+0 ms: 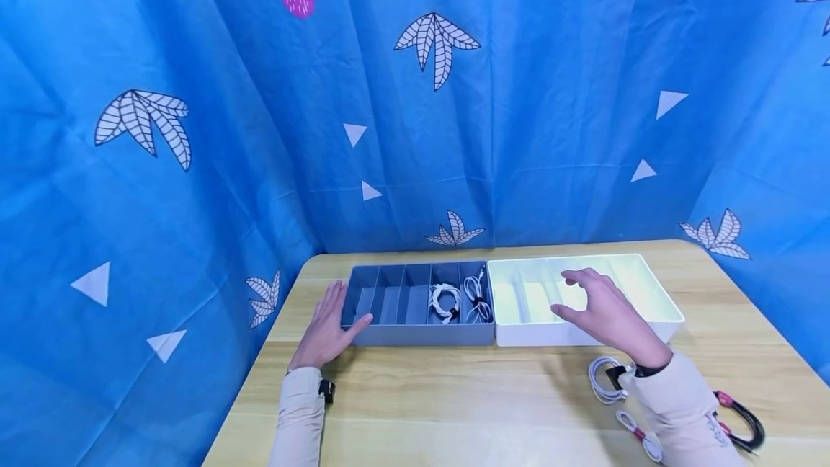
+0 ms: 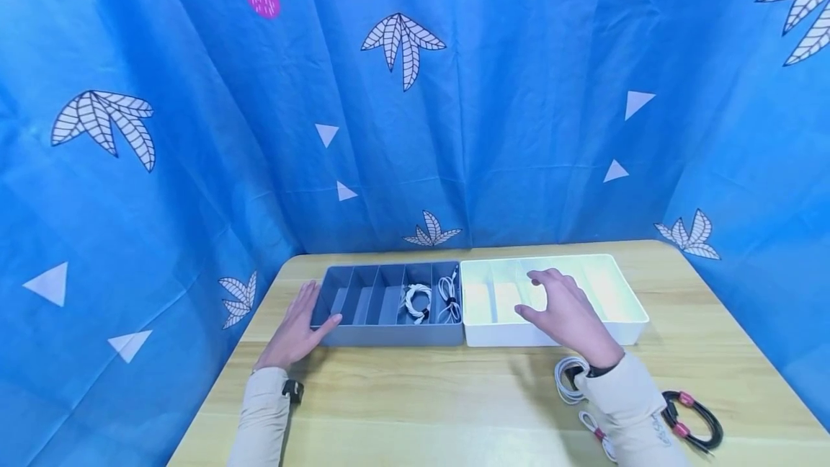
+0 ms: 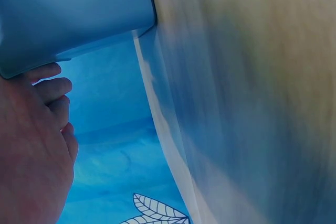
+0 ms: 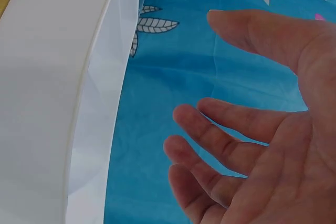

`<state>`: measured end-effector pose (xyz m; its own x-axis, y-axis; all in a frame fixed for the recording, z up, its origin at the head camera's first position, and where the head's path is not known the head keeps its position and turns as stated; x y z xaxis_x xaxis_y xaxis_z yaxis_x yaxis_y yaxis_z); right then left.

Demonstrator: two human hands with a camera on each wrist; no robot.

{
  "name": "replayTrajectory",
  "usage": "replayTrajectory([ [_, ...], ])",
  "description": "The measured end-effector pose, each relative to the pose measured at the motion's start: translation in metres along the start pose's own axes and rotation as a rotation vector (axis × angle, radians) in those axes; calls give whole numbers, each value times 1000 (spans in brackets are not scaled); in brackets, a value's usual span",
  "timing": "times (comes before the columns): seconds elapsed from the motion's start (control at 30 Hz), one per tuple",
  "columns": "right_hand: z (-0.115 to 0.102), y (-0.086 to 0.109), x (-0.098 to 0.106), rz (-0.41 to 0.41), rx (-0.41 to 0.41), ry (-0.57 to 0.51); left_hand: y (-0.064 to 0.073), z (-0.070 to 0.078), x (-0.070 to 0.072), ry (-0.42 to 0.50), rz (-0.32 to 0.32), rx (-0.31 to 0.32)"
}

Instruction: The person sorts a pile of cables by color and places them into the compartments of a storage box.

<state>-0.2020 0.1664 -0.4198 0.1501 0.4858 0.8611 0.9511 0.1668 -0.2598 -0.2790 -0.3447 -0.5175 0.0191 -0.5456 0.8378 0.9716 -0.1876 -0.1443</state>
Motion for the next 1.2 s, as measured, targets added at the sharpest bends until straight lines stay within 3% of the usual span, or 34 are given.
replayTrajectory([
  [1.2,55,48,23,20,-88,9,2,3,2,-2,-7,15],
])
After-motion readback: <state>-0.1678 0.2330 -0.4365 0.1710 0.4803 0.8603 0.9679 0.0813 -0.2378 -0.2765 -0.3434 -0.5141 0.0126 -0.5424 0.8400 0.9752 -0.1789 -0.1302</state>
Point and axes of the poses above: each hand's wrist, its own y-axis away from the middle knuckle, its own x-axis out of the back of the hand, z = x × y, the point moved 1 cm from there along -y, towards the middle knuckle, and after that the axes turned 6 degrees about y, right-handed, at the moved point
